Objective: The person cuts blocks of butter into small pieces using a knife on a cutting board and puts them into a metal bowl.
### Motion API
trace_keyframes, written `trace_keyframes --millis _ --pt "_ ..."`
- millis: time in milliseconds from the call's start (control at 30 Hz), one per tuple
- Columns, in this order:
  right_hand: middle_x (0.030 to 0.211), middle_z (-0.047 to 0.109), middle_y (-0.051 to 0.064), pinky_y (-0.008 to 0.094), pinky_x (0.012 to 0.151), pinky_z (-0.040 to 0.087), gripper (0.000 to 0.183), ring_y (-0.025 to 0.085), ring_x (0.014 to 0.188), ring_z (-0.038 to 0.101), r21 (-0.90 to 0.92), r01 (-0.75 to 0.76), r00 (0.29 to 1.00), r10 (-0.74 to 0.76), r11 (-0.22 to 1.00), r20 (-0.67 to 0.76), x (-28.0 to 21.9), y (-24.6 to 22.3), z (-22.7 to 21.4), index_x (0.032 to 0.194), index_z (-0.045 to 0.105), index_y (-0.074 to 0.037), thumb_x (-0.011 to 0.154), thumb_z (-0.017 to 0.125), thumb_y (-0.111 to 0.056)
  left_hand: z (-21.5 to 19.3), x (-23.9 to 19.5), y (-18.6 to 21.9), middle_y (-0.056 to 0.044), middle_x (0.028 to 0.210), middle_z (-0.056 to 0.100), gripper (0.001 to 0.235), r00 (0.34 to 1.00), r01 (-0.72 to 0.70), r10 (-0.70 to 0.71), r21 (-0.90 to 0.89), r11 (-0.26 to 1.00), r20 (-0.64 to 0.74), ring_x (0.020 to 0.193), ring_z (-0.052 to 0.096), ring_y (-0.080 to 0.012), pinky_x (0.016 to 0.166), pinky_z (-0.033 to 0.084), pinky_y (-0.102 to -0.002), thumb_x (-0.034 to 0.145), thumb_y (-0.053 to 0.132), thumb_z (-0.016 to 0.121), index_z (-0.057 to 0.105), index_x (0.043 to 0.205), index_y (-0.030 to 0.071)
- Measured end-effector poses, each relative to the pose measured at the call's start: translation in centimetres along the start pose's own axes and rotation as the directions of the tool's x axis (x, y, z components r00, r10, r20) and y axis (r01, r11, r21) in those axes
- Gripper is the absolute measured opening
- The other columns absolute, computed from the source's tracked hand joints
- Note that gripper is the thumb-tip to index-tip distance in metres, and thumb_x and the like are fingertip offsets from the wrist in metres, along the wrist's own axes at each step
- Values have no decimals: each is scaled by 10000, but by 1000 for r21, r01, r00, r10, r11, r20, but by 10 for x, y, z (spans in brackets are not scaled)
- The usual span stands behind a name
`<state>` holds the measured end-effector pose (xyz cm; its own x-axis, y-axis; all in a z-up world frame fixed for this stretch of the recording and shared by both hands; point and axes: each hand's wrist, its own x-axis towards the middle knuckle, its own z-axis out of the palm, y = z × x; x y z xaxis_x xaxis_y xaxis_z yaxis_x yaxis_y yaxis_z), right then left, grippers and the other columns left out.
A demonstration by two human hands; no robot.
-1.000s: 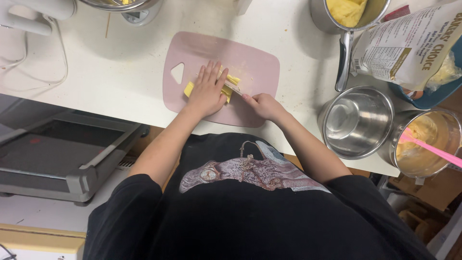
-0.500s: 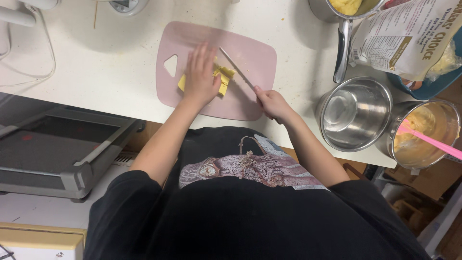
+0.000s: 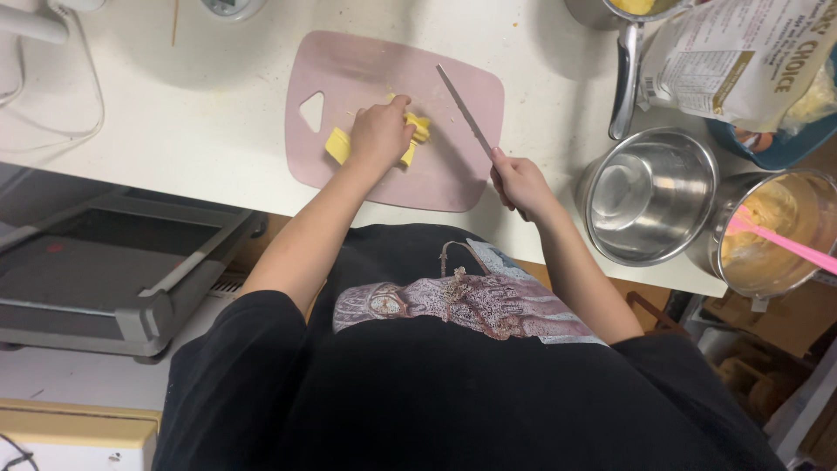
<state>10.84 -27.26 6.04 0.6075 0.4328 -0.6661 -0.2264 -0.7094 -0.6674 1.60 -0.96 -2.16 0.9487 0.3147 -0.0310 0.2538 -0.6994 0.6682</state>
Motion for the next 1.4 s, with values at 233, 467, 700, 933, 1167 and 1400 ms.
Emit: trace_keyframes --millis 233,467,700,933,1167,1400 --pt "482 433 43 328 318 267 622 146 351 392 14 -173 984 173 985 -47 -25 10 2 644 519 -88 1048 397 -545 -3 -10 4 -61 979 728 332 998 65 -68 -101 993 -20 992 659 -274 905 490 -435 885 272 732 724 1175 111" --pt "528 442 3 307 331 320 619 116 379 441 87 -103 994 105 991 -19 -18 30 2 661 510 -82 1060 405 -544 -4 -7 20 -69 1079 627 257 995 -94 85 241 966 48 1088 554 -288 925 397 -452 847 350 777 779 941 111" --pt "559 483 51 346 387 325 606 153 414 426 -53 -122 992 120 991 -36 -22 16 18 739 624 -52 1045 424 -535 -4 -21 24 -38 1071 636 233 994 -105 105 4 994 3 1066 566 -266 920 403 -452 864 295 764 780 1026 128" --pt "632 588 100 395 689 498 691 219 644 559 -324 128 991 -135 937 -1 17 25 36 777 637 32 1050 416 -563 -36 -38 18 -173 1605 409 685 922 -335 360 178 926 -141 1503 363 -350 1249 246 -519 896 159 657 457 1538 28" --pt "631 598 180 414 705 510 709 276 634 593 -397 83 996 -82 914 20 26 22 35 808 663 58 1054 416 -561 -21 -26 19 -197 1686 251 811 931 -347 294 273 897 218 1567 201 -341 1275 128 -519 882 259 600 328 1590 -26" --pt "685 675 194 408 746 533 711 289 700 684 -410 86 996 -77 908 37 37 16 33 893 715 55 1031 437 -584 -20 -24 18 -194 1668 245 803 936 -318 250 295 901 246 1555 204 -336 1257 109 -523 879 275 581 320 1581 -12"
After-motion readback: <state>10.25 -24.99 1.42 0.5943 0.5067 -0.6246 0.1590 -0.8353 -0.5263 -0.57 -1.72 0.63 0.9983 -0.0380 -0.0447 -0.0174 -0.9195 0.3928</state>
